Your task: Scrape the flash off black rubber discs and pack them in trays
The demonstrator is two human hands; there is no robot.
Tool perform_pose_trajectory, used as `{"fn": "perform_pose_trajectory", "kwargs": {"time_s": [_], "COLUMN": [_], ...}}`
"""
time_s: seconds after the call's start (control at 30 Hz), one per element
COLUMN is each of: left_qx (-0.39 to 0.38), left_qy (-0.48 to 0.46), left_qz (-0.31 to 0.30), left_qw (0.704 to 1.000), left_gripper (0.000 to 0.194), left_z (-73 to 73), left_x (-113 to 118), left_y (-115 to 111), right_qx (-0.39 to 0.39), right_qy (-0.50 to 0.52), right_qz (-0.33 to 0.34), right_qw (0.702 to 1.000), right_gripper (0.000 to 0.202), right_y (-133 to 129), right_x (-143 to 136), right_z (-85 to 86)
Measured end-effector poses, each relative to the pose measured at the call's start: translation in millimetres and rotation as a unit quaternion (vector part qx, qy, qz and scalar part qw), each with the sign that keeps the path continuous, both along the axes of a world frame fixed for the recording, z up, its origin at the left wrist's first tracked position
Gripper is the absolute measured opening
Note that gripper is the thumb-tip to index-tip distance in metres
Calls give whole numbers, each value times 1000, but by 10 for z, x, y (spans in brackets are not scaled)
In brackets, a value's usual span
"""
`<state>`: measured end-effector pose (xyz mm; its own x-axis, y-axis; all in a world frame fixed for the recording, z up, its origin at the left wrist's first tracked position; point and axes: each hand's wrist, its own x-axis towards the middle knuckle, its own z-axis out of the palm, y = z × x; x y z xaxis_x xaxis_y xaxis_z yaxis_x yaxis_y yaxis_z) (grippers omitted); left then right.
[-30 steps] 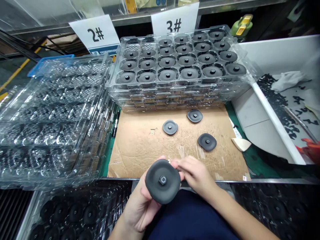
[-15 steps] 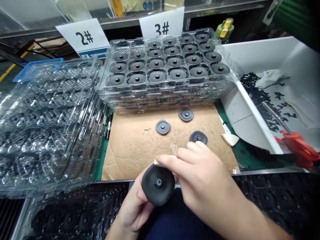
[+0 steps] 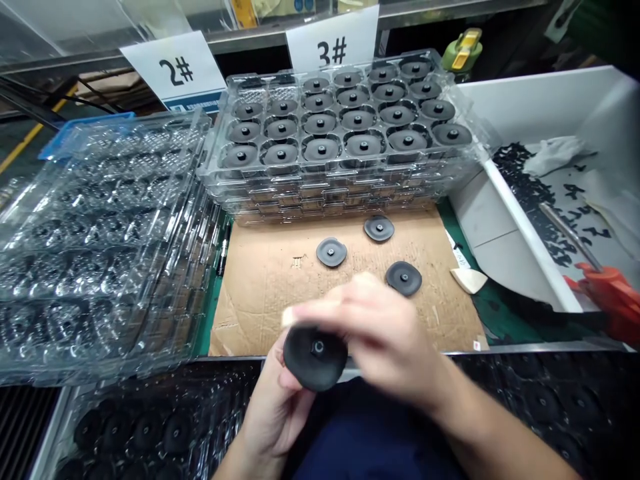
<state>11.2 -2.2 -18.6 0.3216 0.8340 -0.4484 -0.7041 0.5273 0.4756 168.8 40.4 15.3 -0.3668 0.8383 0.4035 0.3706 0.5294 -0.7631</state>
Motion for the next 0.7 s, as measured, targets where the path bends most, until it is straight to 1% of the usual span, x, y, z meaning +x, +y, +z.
{"fn": "perform_pose_trajectory", "kwargs": {"time_s": [0.07,0.1,0.13,0.2,0.23,0.27,0.3,0.33,0.37,0.4,0.47,0.53,0.6,0.63,0.7], "left_qx": [12,15,14,15,17,21,25,27,27,23,12,6,-6,-11,-17], "left_qy": [10,12,13,11,10,9,8,8,7,10,28,48,52,49,49], "left_qz": [6,6,5,1,0,1,4,5,3,3,15,23,6,-7,-14], "left_qw": [1000,1000,1000,1000,1000,1000,1000,1000,1000,1000,999,999,999,999,999], "left_gripper": [51,54,54,53,51,49,49,48,47,46,47,51,51,51,51], "left_z": [20,28,33,35,33,30,27,24,21,18,13,10,11,10,5], "left_x": [-26,-43,-62,-96,-109,-117,-121,-120,-114,-104,-78,-52,-39,-40,-52], "left_y": [16,25,35,52,60,66,72,75,77,77,73,67,63,63,66], "right_qx": [-95,-132,-157,-176,-175,-171,-167,-167,-167,-169,-166,-135,-90,-87,-122], "right_qy": [-11,-30,-54,-93,-104,-111,-114,-116,-114,-105,-59,2,25,14,-39], "right_qz": [-90,-120,-132,-113,-98,-88,-85,-88,-97,-108,-136,-131,-61,-17,63], "right_qw": [991,983,977,973,974,975,976,975,975,974,975,982,994,996,990], "right_gripper": [30,29,28,27,27,26,25,25,25,26,27,30,33,33,28], "right_y": [8,-17,-61,-177,-230,-270,-291,-291,-275,-249,-193,-168,-171,-173,-160], "right_x": [94,133,160,175,168,156,142,129,116,102,61,-6,-87,-125,-191], "right_z": [-226,-366,-515,-804,-920,-998,-1031,-1010,-937,-816,-481,-130,127,205,270]}}
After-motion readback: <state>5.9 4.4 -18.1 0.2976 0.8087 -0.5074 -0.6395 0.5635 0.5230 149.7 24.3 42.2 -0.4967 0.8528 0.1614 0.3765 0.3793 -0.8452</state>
